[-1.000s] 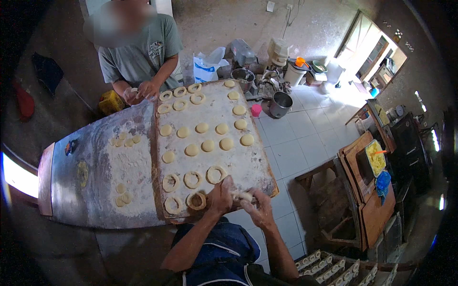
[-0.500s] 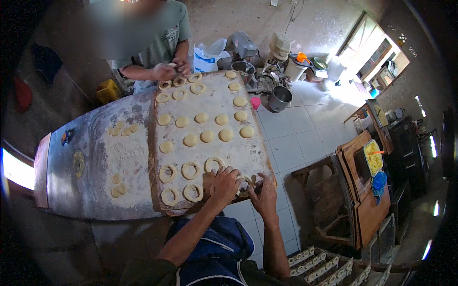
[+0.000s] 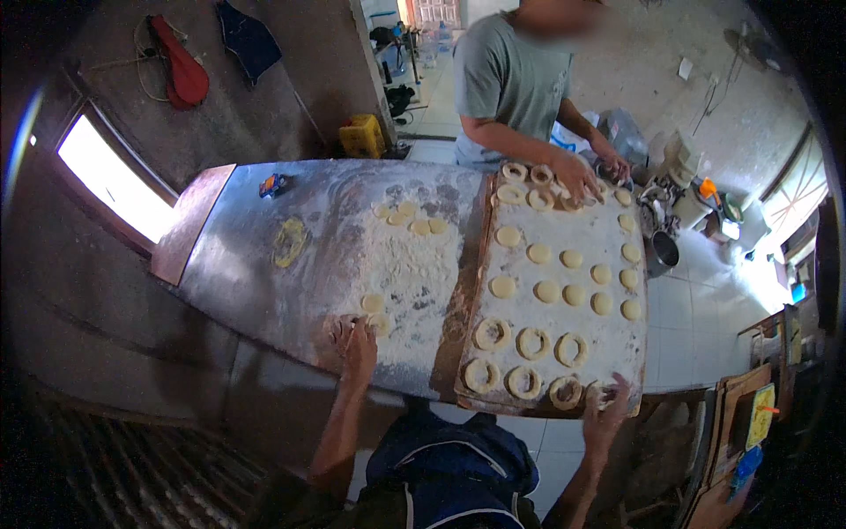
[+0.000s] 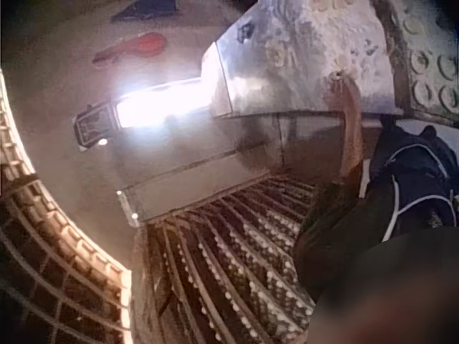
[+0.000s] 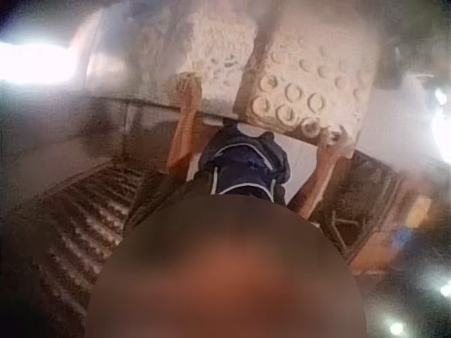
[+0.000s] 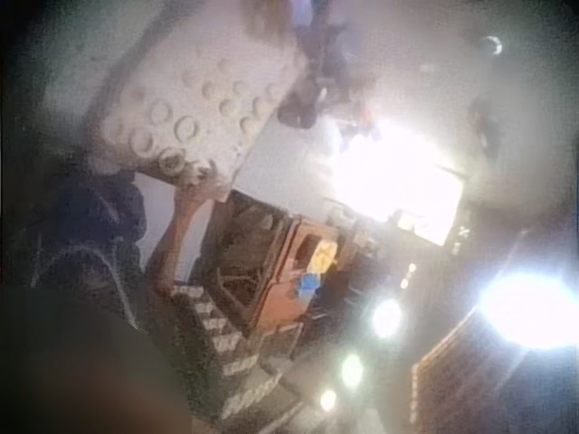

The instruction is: The person shapes small dough balls into ring shapes by hand and places them on a wooden board. Another person works alongside at the same table. The shaped dough rings are later placed on a multi-tiered wooden rack.

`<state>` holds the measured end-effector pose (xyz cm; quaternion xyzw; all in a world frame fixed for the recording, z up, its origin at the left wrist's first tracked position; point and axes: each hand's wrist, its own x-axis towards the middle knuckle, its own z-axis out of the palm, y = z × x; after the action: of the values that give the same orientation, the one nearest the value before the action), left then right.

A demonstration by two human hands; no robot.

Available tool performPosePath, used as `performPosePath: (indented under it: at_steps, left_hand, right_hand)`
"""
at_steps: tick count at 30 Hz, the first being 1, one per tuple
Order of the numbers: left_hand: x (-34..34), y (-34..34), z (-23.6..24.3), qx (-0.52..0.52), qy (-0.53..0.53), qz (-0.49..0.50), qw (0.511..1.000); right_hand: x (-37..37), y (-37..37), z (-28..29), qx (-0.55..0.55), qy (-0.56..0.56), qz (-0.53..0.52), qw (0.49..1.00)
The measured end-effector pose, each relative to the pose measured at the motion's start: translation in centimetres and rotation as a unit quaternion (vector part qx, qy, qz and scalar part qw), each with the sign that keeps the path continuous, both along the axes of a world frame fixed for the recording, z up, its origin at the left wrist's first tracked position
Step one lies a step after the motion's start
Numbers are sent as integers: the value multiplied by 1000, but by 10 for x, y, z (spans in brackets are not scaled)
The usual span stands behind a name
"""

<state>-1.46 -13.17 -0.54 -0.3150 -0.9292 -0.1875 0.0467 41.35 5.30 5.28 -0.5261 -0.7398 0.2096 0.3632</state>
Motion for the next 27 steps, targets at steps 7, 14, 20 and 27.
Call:
performPosePath:
  at_steps: [7,14,20,27]
  left_hand:
    - [-40,16,-49,90,-230,-118,962]
    - [-50,44,-63,-34,-83,-264,960]
    - [-32,31,-19,250,-421,-233,840]
    - [-36,11,18,274,-477,-206,809]
  right_hand:
    - [-136,-25,17,5,-68,123,990]
    - [-230,-61,10,34,23,259,965]
    - [-297,-71,-33,-100,27,270,957]
    - [-323,-75,-36,-208,40,263,941]
